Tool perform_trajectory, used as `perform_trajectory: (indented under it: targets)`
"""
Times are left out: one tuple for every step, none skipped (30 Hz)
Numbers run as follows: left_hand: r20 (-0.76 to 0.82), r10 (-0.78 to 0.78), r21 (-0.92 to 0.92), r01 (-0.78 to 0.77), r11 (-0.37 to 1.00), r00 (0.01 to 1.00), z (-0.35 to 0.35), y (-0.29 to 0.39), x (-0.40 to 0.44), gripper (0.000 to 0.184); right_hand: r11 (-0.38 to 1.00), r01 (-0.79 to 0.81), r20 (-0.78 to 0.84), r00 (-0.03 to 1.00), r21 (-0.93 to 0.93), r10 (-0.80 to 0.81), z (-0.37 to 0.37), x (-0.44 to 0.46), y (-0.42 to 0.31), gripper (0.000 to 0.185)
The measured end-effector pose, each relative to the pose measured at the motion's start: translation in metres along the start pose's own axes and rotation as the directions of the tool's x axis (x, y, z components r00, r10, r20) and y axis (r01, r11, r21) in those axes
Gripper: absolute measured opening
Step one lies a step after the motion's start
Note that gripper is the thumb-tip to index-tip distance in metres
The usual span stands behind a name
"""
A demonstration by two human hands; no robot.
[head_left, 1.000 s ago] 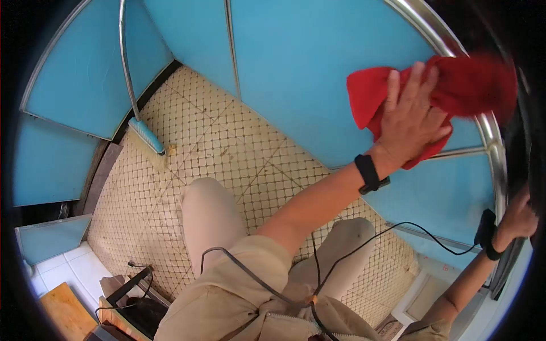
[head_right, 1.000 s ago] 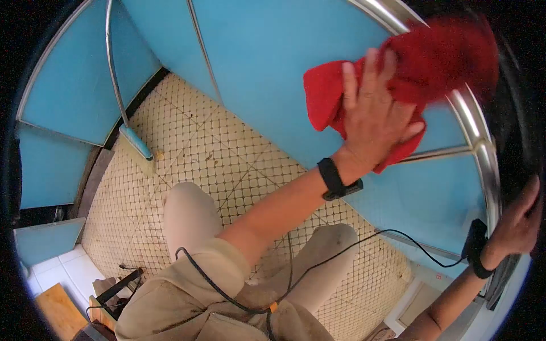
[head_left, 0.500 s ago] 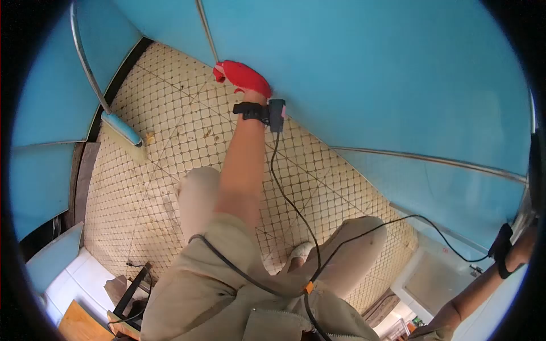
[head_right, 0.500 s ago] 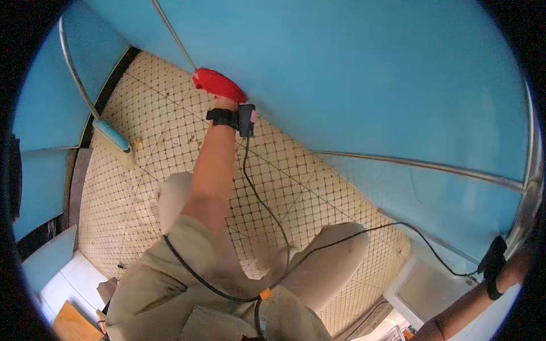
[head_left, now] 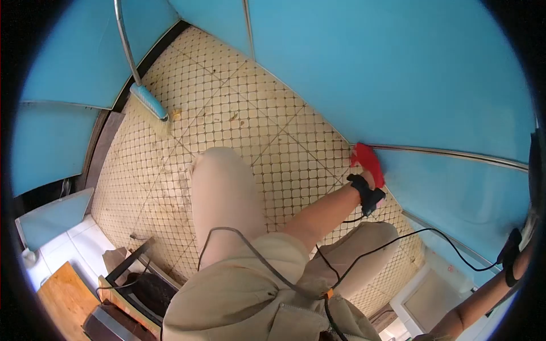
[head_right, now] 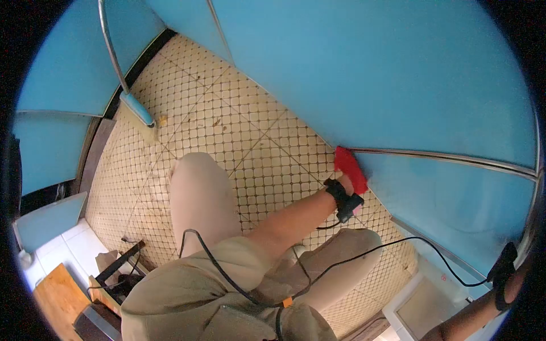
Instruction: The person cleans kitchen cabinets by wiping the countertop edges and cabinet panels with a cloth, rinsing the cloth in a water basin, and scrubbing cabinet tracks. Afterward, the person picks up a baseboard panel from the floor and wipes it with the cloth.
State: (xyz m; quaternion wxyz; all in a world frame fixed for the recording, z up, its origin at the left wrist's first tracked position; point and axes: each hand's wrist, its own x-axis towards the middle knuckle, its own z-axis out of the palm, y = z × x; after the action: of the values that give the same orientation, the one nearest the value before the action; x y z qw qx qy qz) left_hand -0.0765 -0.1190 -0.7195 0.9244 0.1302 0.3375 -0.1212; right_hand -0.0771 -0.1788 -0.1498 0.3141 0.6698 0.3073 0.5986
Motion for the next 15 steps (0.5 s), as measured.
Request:
perform_trajectory:
  targets:
    - [-0.037, -0.05, -0.178, 0.043, 0.983, 0.998, 0.001, -0.006, 0.005, 0.025, 1.0, -0.01, 0.014, 1.0, 0.004, 0.01, -0.001, 0.0, 0.001, 0.034]
    - [-0.074, -0.06, -0.288, 0.036, 0.957, 0.995, 0.005, -0.007, 0.011, 0.025, 1.0, -0.01, 0.01, 1.0, 0.006, 0.01, -0.001, -0.001, 0.005, 0.034]
    - [-0.119, -0.034, -0.365, -0.012, 0.931, 0.992, 0.011, -0.003, 0.018, 0.026, 1.0, 0.015, 0.008, 1.0, -0.024, -0.015, -0.002, -0.003, 0.01, 0.034]
    - [-0.161, 0.016, -0.414, -0.082, 0.907, 0.987, 0.019, 0.005, 0.024, 0.026, 0.998, 0.04, 0.011, 0.999, -0.053, -0.04, -0.003, -0.004, 0.013, 0.035]
    - [-0.207, 0.069, -0.457, -0.159, 0.875, 0.976, 0.027, 0.015, 0.029, 0.026, 0.998, 0.039, 0.01, 0.999, -0.051, -0.039, -0.006, -0.004, 0.013, 0.035]
    - [-0.244, 0.147, -0.49, -0.252, 0.834, 0.959, 0.036, 0.03, 0.037, 0.027, 1.0, 0.007, 0.027, 1.0, -0.021, -0.007, -0.008, -0.004, 0.01, 0.035]
    - [-0.265, 0.244, -0.516, -0.351, 0.781, 0.933, 0.041, 0.048, 0.044, 0.027, 0.999, -0.027, 0.04, 0.999, 0.023, 0.026, -0.006, -0.003, 0.005, 0.035]
    - [-0.249, 0.374, -0.566, -0.447, 0.693, 0.894, 0.044, 0.071, 0.051, 0.028, 0.998, 0.03, 0.045, 0.999, -0.053, -0.028, -0.005, -0.004, 0.016, 0.035]
    - [0.016, 0.618, -0.694, -0.436, 0.573, 0.786, 0.039, 0.098, 0.056, 0.026, 0.997, -0.045, 0.054, 0.997, -0.067, 0.048, -0.005, -0.009, 0.016, 0.035]
    - [0.24, 0.805, -0.797, -0.364, 0.483, 0.542, 0.041, 0.131, 0.058, 0.025, 0.99, -0.118, 0.069, 0.99, -0.081, 0.124, -0.006, -0.009, 0.01, 0.035]
    - [-0.044, 0.806, -0.615, -0.651, 0.444, 0.591, 0.061, 0.166, 0.059, 0.026, 0.993, -0.085, 0.059, 0.994, -0.078, 0.09, -0.005, -0.007, 0.007, 0.034]
    - [-0.331, 0.782, -0.345, -0.839, 0.422, 0.529, 0.089, 0.198, 0.053, 0.034, 0.996, -0.048, 0.049, 0.997, -0.081, 0.052, -0.005, -0.004, 0.006, 0.034]
    - [-0.344, 0.84, -0.204, -0.907, 0.368, 0.419, 0.107, 0.231, 0.042, 0.024, 0.992, -0.006, 0.021, 1.0, -0.128, 0.008, -0.004, -0.001, 0.005, 0.034]
    - [-0.298, 0.911, -0.072, -0.958, 0.276, 0.285, 0.122, 0.262, 0.028, 0.019, 0.993, -0.052, 0.06, 0.996, -0.108, 0.059, -0.009, -0.002, 0.004, 0.033]
    - [-0.214, 0.968, 0.079, -0.985, 0.151, 0.132, 0.136, 0.295, 0.0, 0.023, 0.984, -0.081, 0.077, 0.993, -0.161, 0.094, -0.01, 0.004, -0.01, 0.033]
